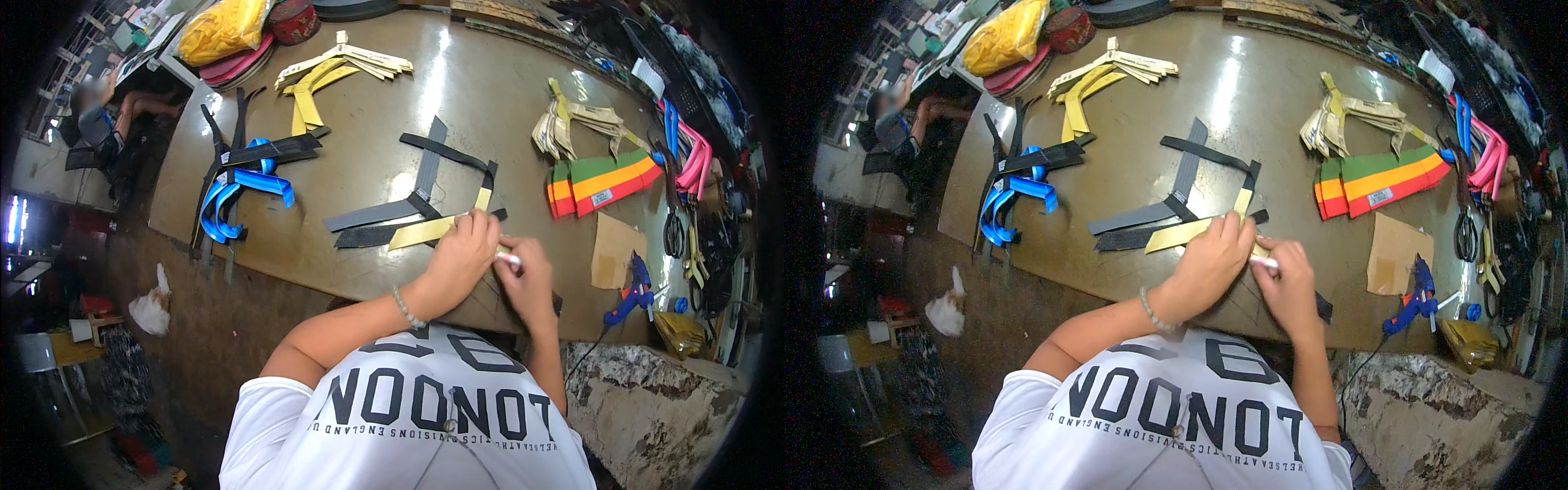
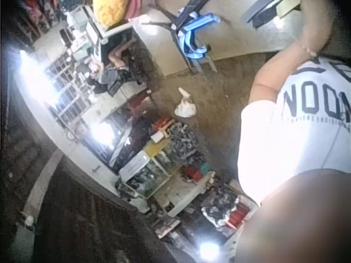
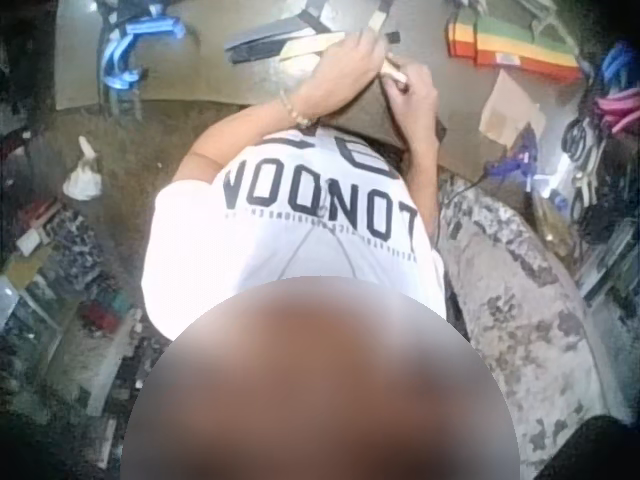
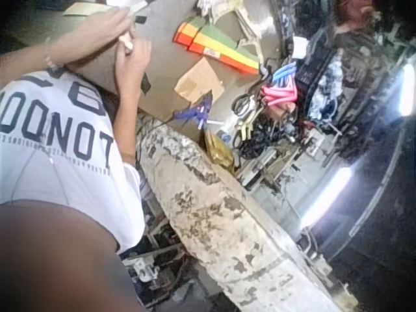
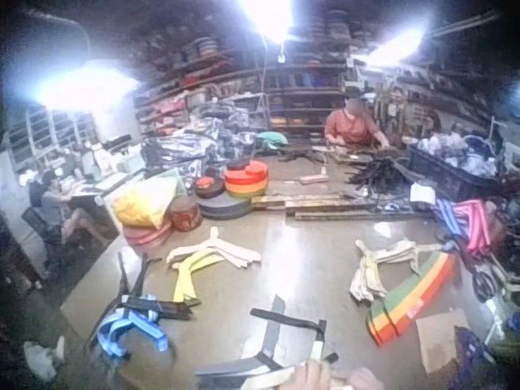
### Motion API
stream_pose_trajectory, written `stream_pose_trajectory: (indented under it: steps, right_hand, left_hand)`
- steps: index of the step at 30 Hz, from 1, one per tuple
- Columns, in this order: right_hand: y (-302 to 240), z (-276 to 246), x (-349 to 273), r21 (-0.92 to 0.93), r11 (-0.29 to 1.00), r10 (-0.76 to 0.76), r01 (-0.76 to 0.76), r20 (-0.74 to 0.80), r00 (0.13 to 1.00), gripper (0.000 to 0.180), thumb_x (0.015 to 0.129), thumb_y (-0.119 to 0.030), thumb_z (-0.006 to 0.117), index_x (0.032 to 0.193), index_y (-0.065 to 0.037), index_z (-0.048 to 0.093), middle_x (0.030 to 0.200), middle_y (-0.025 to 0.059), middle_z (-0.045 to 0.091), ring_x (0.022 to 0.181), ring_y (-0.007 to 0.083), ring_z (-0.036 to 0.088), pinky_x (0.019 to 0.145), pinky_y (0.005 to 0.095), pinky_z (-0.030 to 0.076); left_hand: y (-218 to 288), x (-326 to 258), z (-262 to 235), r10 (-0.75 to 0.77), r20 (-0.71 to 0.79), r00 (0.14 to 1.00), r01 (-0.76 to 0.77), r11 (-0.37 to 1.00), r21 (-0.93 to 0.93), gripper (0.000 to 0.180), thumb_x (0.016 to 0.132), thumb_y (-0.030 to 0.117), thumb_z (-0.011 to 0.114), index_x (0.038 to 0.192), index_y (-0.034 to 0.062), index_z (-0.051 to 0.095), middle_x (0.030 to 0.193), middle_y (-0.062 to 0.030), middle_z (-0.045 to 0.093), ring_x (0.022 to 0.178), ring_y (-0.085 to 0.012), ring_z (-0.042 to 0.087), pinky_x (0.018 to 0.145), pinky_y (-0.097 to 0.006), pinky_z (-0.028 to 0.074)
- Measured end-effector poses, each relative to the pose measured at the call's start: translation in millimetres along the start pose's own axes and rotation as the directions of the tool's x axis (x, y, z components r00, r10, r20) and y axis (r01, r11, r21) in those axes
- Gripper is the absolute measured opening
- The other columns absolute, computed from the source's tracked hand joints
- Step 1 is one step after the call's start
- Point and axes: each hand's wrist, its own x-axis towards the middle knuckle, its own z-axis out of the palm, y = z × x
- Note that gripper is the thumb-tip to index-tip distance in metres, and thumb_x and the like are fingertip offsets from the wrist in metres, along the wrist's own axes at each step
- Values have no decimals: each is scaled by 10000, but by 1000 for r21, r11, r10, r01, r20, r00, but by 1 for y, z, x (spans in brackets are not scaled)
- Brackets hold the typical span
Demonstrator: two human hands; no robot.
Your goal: The person assembles small craft components on a cluttered workbench. They repeatedly pick up Y-shaped pieces and black strips, align them, and press them together by hand. The person also handles a hot glue gun and stacks finished assemblies on the table.
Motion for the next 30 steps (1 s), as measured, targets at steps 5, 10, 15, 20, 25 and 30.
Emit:
stream_pose_trajectory:
  steps: [5,10,15,20,25,30]
  right_hand:
    - [6,-18,-15,296,920,341,-255,-291,894,205,972,-198,566,937,0,605,768,80,565,667,120,471,618,284,420]
    - [3,-10,-43,-18,988,135,-153,-375,917,130,932,-106,604,953,21,614,861,159,599,708,269,592,643,376,478]
    - [3,-7,-48,-121,986,60,-117,-394,917,109,865,-27,627,967,13,634,894,157,597,822,336,593,724,399,480]
    - [1,-4,-46,-325,941,-41,-89,-374,927,172,817,-30,625,987,-5,606,928,140,563,853,333,553,741,413,472]
    - [-3,-6,-51,-531,844,-56,-70,-218,974,213,770,-62,620,975,-4,619,867,110,543,826,282,560,693,366,496]
    - [-13,-19,-59,-579,815,-82,-3,-120,989,218,745,-93,611,946,-9,617,856,82,537,824,254,568,677,339,510]
  left_hand:
    - [2,4,14,38,-56,998,-27,983,182,430,897,233,542,1231,-36,583,1313,-176,541,892,-177,535,695,-257,475]
    - [16,3,18,-95,-63,993,100,992,76,817,858,615,517,1323,-56,522,1411,-166,485,947,-211,496,788,-304,405]
    - [27,7,15,-158,-11,987,158,984,87,925,808,691,525,1328,-74,508,1421,-181,472,947,-222,484,753,-312,381]
    - [33,10,11,-179,45,983,170,972,163,994,787,741,467,1340,-85,494,1428,-195,466,980,-236,487,785,-346,384]
    - [37,16,5,-170,98,981,143,963,230,1005,775,733,470,1336,-101,484,1418,-206,469,1046,-245,505,805,-348,409]
    - [35,18,2,-140,97,985,122,977,172,1020,768,733,485,1324,-121,483,1406,-237,467,1007,-248,512,809,-341,431]
